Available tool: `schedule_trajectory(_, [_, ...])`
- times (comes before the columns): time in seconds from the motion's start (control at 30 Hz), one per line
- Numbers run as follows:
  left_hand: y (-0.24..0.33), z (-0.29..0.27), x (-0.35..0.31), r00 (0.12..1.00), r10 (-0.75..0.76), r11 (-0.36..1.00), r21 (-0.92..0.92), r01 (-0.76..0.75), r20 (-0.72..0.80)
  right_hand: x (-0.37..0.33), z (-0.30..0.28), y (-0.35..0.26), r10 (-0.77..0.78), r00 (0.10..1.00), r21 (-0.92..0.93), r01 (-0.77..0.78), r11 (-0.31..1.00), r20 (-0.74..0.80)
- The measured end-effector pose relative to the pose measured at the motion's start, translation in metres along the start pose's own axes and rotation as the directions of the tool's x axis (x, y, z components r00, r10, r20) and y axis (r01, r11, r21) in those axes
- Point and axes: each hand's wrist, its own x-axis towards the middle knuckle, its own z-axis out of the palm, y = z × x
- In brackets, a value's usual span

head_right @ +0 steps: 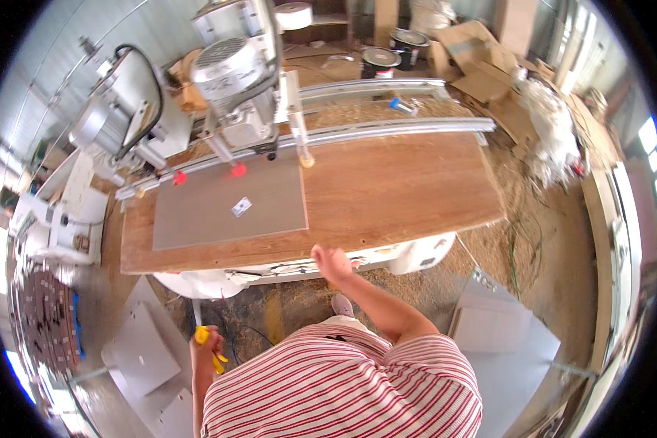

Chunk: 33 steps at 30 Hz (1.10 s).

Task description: The person repeatedly picks up rectangular boards from the floor, places them on a CNC router table, and then removes them to the floor. This cycle is performed multiple times with different boards.

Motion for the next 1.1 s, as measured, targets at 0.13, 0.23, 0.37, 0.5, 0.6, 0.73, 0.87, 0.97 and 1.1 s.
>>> schedule_trajectory(0.13, [-0.027, -0.01, 0.017, 0.955, 0.045, 0.933, -0.33, -0.145, -0.292, 0.078, 0.0, 0.027, -0.185, 0.842, -0.177, 0.108, 0.978, -0.506])
schedule_trajectory(0.23, [-0.033, 0.018, 0.047, 0.935, 0.106, 0.92, -0.323, -0.222, -0.339, 0.126, 0.014, 0.023, -0.022, 0.89, 0.061, 0.055, 0.997, -0.455])
schedule_trajectory(0.37, [-0.063, 0.067, 0.077, 0.929, 0.074, 0.83, -0.494, -0.258, -0.362, 0.092, 0.036, -0.038, 0.129, 0.989, 0.107, -0.136, 0.985, 0.068])
schedule_trajectory(0.5, [-0.077, 0.147, 0.149, 0.925, -0.013, 0.72, -0.646, -0.255, -0.379, 0.041, 0.076, -0.057, -0.014, 0.841, 0.61, -0.381, 0.695, 0.541])
schedule_trajectory(0.6, [-0.061, 0.171, 0.158, 0.896, -0.082, 0.77, -0.599, -0.22, -0.435, 0.018, 0.085, -0.067, -0.038, 0.752, 0.588, -0.482, 0.65, 0.658])
schedule_trajectory(0.73, [-0.08, 0.157, 0.165, 0.939, -0.033, 0.805, -0.566, -0.178, -0.342, 0.045, 0.06, -0.038, -0.029, 0.725, 0.605, -0.551, 0.575, 0.688])
schedule_trajectory(0.87, [-0.073, 0.119, 0.107, 0.968, 0.024, 0.703, -0.684, -0.193, -0.249, 0.05, 0.038, -0.059, -0.004, 0.704, 0.698, -0.702, 0.142, 0.71])
schedule_trajectory(0.97, [-0.076, 0.085, 0.032, 0.978, 0.058, 0.747, -0.642, -0.175, -0.199, 0.033, 0.032, -0.092, -0.231, 0.698, 0.71, -0.703, -0.045, 0.677])
schedule_trajectory(1.1, [-0.064, 0.05, -0.055, 0.959, 0.034, 0.82, -0.541, -0.188, -0.282, -0.026, 0.025, -0.137, -0.223, 0.703, 0.735, -0.667, 0.126, 0.676])
